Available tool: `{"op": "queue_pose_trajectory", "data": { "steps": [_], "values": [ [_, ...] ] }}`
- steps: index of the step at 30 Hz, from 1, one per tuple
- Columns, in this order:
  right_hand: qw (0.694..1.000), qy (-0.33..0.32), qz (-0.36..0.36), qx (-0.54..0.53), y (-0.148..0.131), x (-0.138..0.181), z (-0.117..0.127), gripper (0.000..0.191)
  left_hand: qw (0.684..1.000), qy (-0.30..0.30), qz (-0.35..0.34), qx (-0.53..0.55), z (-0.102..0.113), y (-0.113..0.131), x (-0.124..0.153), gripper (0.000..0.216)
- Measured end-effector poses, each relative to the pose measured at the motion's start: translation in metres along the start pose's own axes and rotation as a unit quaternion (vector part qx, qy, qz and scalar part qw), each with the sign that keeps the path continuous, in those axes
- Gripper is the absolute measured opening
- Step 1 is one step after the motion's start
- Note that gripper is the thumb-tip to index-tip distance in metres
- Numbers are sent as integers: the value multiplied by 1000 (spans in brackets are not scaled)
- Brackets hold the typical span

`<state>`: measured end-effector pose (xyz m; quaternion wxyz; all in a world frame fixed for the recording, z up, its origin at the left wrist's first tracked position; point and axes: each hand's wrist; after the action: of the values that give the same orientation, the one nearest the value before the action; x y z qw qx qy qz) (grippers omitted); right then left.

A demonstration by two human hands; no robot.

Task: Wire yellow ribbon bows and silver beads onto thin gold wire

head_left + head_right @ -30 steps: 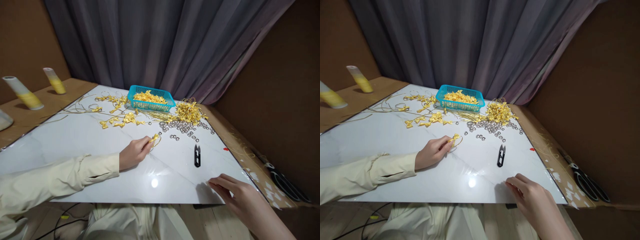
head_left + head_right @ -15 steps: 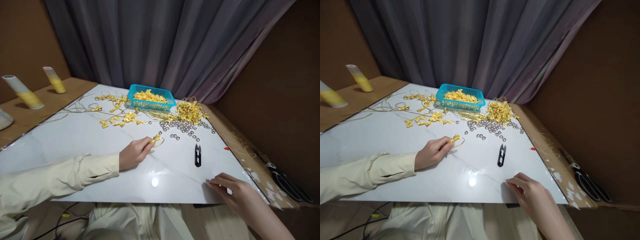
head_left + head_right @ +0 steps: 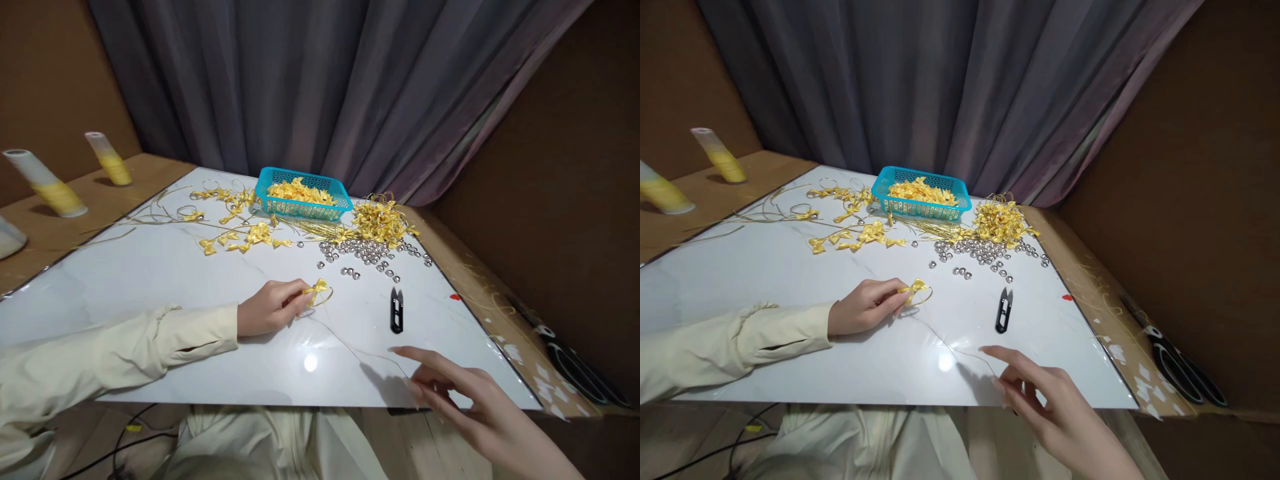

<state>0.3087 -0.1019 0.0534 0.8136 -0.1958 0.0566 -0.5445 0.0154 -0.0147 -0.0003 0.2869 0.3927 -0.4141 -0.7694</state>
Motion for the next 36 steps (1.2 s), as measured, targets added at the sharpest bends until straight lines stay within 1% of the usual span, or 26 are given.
{"op": "queue_pose_trajectory", "data": {
  "steps": [3,6,8,10,12,16,21,23,24,26,28,30,31,33,35,36],
  "values": [
    [999,22,5,-37,-9,-8,-1,24,991,-46,72,100,1,1,-2,24],
    [996,72,-30,-39,-12,-26,-11,25,971,-61,132,191,1,1,-5,26],
    [987,141,-78,-9,-10,-40,-22,28,962,-65,151,218,1,1,-6,26],
    [971,209,-114,29,-7,-53,-33,30,958,-69,160,226,2,2,-7,27],
    [961,243,-126,45,-3,-62,-41,32,957,-70,168,228,2,3,-7,28],
    [951,268,-148,47,6,-68,-49,32,945,-64,198,252,2,2,-9,33],
    [932,302,-192,50,16,-66,-46,34,927,-44,233,290,0,-1,-11,39],
    [926,315,-201,50,20,-65,-44,35,929,-31,236,284,-1,0,-12,40],
    [924,320,-205,51,21,-65,-43,35,935,-23,231,269,0,0,-12,40],
    [919,325,-216,54,25,-64,-42,35,959,4,202,197,1,1,-12,41],
    [915,328,-229,56,28,-63,-42,36,985,40,148,76,3,0,-11,42],
    [913,326,-239,51,31,-62,-41,35,993,65,79,-59,6,-3,-10,40],
    [914,322,-241,45,31,-61,-40,35,990,70,44,-118,8,-6,-9,38],
    [922,303,-241,29,30,-61,-39,33,971,75,-37,-222,14,-11,-8,33],
    [933,280,-226,8,26,-60,-38,31,938,72,-146,-306,23,-13,-9,29],
    [940,268,-211,-6,23,-60,-38,31,918,47,-199,-339,27,-11,-11,25]
  ]
}}
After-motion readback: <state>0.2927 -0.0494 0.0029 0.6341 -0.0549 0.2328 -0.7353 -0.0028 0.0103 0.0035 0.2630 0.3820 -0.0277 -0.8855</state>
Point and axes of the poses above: each hand's wrist, its own x-axis away from the middle knuckle, its own z-axis out of the back of the hand, y = z × x, and after that the axes turned 13 degrees about x, right-handed
